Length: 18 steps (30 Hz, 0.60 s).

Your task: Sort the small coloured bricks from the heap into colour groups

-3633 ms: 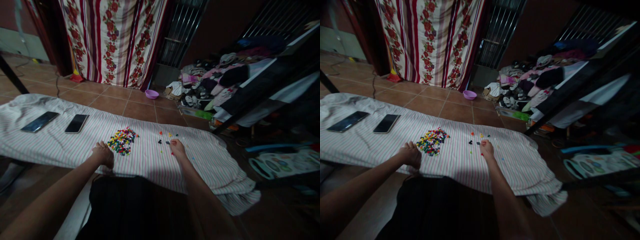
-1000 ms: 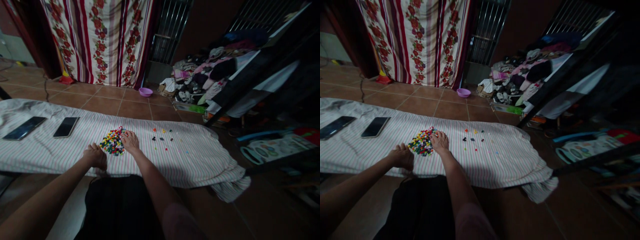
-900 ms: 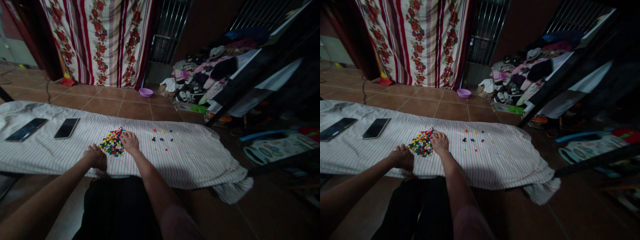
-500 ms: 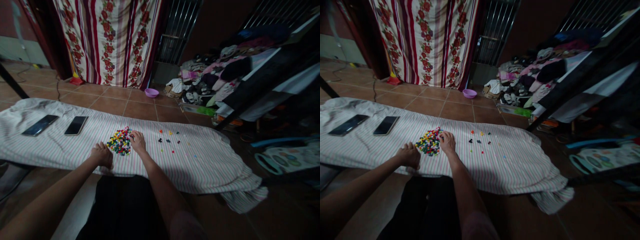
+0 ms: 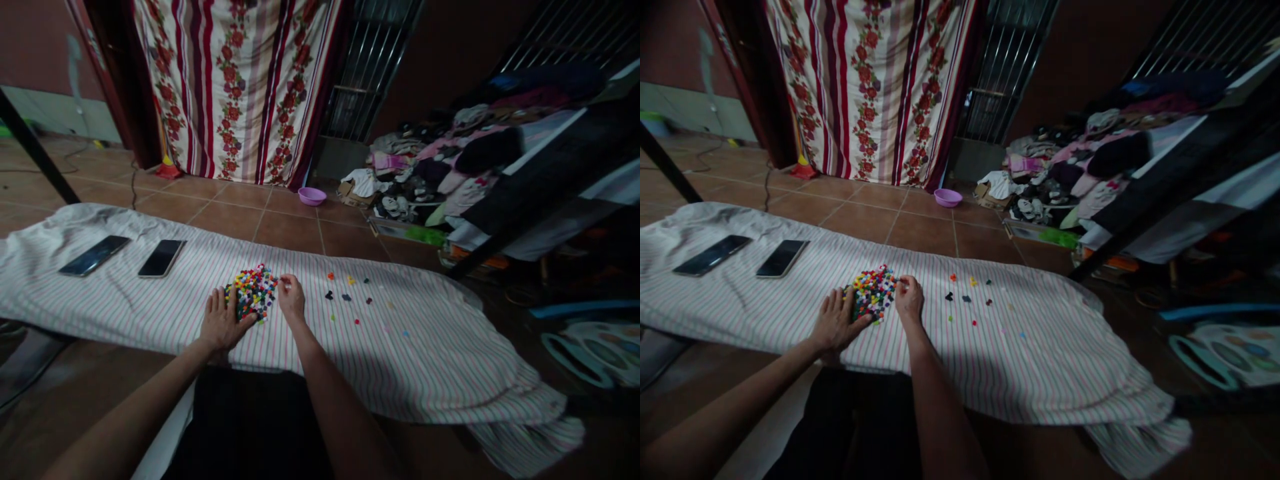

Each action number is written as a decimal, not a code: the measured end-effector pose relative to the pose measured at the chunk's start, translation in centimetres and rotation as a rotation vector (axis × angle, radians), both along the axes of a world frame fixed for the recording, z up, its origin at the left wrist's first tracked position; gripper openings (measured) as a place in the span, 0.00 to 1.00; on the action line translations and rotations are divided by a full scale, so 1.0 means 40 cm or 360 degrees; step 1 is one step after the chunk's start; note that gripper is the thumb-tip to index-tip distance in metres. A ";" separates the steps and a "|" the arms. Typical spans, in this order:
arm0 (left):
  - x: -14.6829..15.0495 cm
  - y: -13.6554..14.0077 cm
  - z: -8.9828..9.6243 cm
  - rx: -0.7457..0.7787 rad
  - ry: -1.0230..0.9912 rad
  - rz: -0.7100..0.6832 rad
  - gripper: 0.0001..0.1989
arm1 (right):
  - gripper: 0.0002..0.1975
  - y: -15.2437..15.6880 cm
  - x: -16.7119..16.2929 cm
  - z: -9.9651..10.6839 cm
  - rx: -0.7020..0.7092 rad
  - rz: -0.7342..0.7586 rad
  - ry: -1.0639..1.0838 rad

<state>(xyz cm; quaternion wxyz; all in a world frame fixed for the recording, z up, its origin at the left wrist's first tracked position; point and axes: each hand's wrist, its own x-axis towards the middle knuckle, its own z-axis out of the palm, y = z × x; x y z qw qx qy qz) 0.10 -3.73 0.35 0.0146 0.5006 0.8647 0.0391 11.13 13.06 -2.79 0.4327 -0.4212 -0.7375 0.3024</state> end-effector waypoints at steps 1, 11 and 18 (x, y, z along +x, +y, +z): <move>0.003 0.024 -0.012 0.0072 0.0038 0.0043 0.47 | 0.10 0.001 0.001 0.000 -0.0018 -0.0008 0.0003; 0.006 0.133 -0.056 0.0699 0.0266 -0.0246 0.30 | 0.12 0.000 0.001 0.002 -0.0140 -0.0011 0.0044; 0.042 0.106 -0.037 0.0742 0.0365 -0.0794 0.29 | 0.12 -0.004 0.003 0.009 -0.0204 -0.0045 0.0049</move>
